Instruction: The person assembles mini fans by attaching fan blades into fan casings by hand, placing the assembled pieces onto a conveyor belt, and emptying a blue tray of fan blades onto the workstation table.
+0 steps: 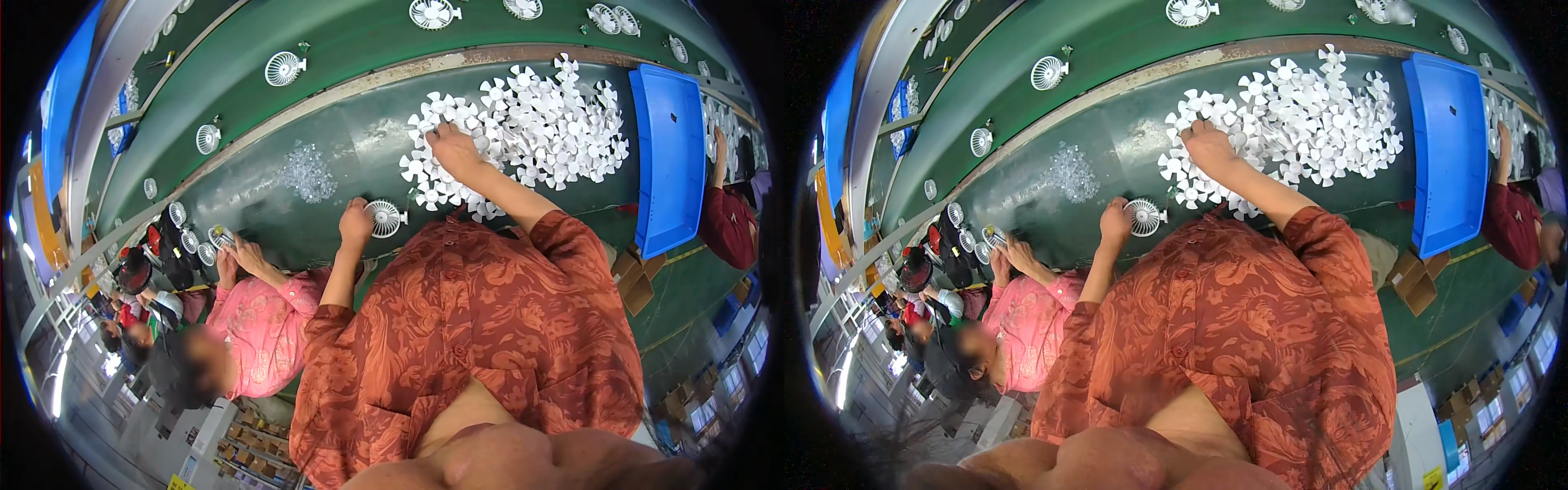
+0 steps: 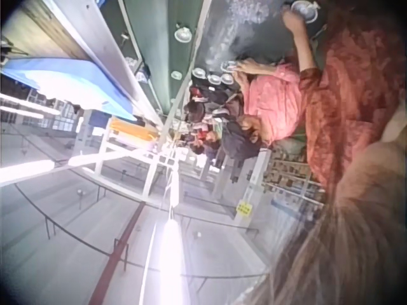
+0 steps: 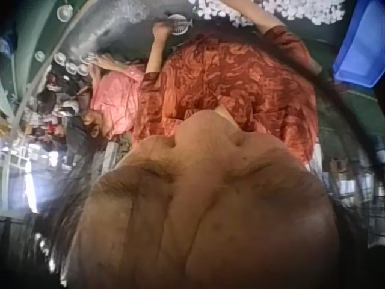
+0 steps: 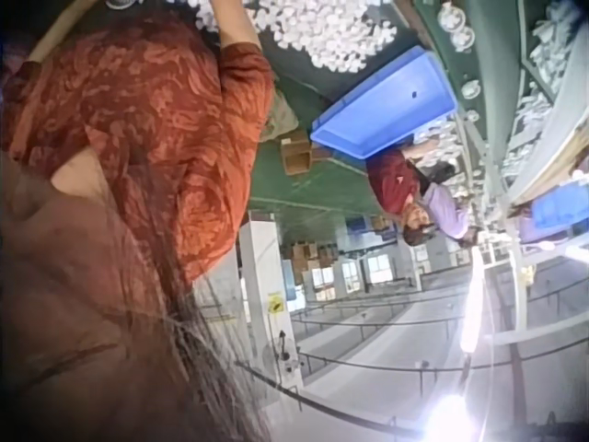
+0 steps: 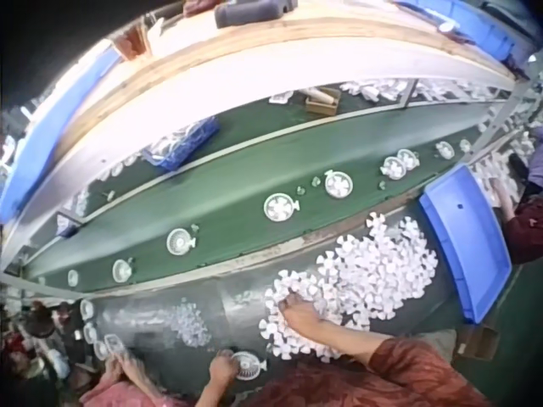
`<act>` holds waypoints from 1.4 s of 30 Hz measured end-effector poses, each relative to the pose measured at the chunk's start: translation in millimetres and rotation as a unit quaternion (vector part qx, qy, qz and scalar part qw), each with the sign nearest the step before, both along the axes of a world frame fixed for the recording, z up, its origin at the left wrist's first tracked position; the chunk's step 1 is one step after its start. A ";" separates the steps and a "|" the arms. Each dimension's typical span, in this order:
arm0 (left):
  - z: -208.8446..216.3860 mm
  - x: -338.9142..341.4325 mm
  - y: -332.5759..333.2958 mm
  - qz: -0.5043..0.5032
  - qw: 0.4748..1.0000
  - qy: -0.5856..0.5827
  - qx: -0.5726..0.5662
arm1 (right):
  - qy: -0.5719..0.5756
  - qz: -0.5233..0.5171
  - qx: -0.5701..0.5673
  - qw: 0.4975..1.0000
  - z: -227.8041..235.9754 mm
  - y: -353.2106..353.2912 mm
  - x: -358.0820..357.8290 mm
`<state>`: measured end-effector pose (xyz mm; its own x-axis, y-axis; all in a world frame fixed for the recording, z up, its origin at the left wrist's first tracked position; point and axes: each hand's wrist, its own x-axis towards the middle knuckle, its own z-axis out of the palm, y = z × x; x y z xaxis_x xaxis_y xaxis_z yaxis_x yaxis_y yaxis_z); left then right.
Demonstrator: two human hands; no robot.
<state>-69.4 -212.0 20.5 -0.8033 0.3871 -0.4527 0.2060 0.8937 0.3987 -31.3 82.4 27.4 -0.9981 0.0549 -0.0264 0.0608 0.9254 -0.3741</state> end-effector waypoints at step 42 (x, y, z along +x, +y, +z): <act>77.1 -8.6 148.3 0.285 0.792 -0.206 0.500 | 0.147 -0.049 -0.161 0.975 96.5 -21.2 11.0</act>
